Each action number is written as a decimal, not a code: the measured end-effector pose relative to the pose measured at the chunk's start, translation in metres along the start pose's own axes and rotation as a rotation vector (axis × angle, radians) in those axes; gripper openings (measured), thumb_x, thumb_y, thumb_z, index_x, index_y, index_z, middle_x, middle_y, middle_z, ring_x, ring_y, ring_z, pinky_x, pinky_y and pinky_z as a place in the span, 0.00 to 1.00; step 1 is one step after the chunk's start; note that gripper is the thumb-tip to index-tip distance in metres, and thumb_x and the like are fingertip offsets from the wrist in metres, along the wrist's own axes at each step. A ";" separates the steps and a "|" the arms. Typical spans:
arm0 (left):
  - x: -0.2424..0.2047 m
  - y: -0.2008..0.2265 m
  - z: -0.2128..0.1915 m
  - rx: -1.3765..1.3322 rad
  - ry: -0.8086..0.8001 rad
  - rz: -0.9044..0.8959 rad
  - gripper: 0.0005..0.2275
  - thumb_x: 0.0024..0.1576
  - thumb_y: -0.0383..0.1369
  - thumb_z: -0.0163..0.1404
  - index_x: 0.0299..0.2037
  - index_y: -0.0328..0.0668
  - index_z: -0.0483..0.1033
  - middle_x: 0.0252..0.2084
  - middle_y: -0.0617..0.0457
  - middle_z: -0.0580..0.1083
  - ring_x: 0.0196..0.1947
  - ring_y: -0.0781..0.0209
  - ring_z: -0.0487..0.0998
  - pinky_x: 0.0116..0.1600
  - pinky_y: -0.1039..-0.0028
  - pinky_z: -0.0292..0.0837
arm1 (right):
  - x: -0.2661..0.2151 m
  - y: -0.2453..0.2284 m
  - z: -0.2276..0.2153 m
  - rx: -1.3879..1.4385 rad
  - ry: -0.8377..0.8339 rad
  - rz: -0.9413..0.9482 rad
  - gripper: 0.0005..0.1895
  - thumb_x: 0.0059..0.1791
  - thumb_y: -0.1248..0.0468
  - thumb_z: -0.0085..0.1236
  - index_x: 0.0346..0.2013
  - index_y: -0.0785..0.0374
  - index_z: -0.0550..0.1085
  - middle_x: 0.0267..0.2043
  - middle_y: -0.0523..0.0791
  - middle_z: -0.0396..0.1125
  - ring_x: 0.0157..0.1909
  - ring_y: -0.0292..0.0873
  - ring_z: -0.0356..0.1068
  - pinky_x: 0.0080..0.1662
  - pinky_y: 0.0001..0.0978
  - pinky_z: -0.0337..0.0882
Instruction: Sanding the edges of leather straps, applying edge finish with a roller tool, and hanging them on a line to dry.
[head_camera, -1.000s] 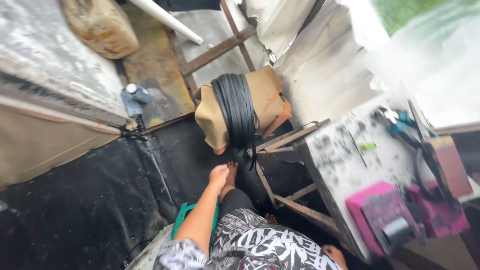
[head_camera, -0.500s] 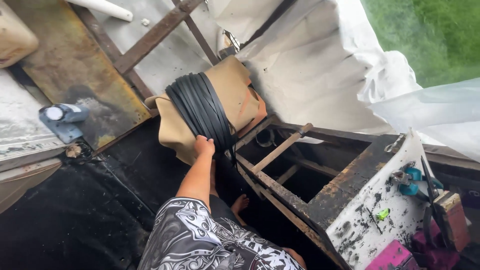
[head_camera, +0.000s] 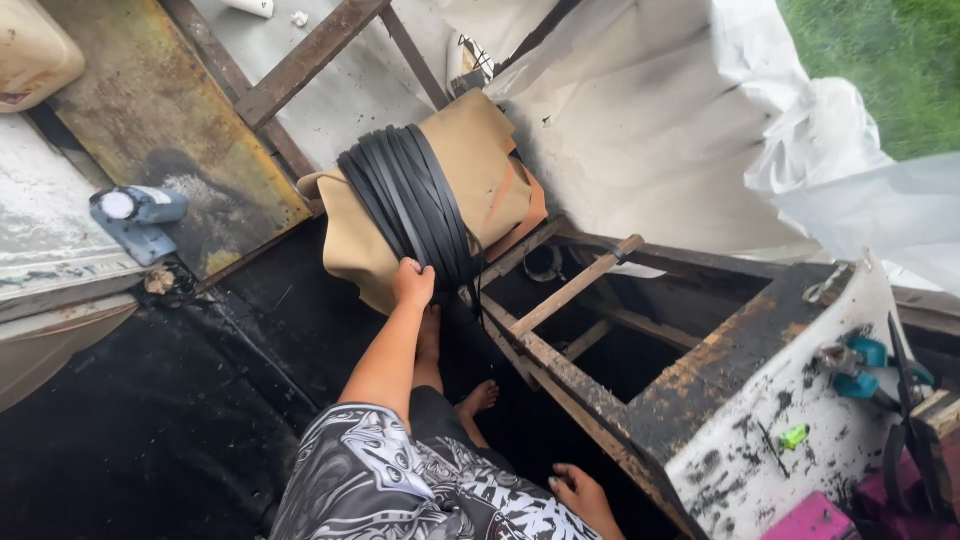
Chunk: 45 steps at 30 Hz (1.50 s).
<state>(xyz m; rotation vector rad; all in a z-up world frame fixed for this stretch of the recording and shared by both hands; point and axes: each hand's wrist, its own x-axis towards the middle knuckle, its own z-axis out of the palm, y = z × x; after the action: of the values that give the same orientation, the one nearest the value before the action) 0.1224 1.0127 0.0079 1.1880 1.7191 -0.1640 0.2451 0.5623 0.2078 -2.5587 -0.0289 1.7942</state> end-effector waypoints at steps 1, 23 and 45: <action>0.002 -0.006 0.004 -0.089 -0.008 0.074 0.09 0.57 0.43 0.52 0.39 0.52 0.71 0.31 0.60 0.75 0.36 0.54 0.77 0.45 0.63 0.71 | 0.001 -0.007 -0.002 -0.008 -0.001 -0.054 0.23 0.50 0.52 0.60 0.59 0.50 0.79 0.55 0.38 0.79 0.56 0.34 0.77 0.56 0.25 0.72; -0.378 -0.163 -0.048 0.164 -0.448 0.690 0.06 0.55 0.34 0.59 0.41 0.51 0.85 0.42 0.64 0.85 0.45 0.71 0.85 0.52 0.76 0.76 | -0.213 -0.203 -0.005 0.789 -0.815 -0.955 0.25 0.56 0.64 0.51 0.68 0.66 0.64 0.34 0.50 0.71 0.34 0.44 0.73 0.42 0.32 0.77; -0.189 -0.099 -0.085 0.749 -0.392 0.767 0.12 0.53 0.44 0.53 0.46 0.75 0.84 0.49 0.76 0.80 0.53 0.77 0.79 0.59 0.84 0.69 | -0.420 -0.165 -0.193 1.178 0.143 -1.833 0.19 0.59 0.59 0.45 0.47 0.75 0.74 0.25 0.54 0.69 0.20 0.50 0.71 0.23 0.38 0.73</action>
<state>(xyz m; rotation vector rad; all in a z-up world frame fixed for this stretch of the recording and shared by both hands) -0.0042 0.8930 0.1576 2.1120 0.7656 -0.5530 0.2828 0.7159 0.6720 -0.8502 -0.7208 0.4574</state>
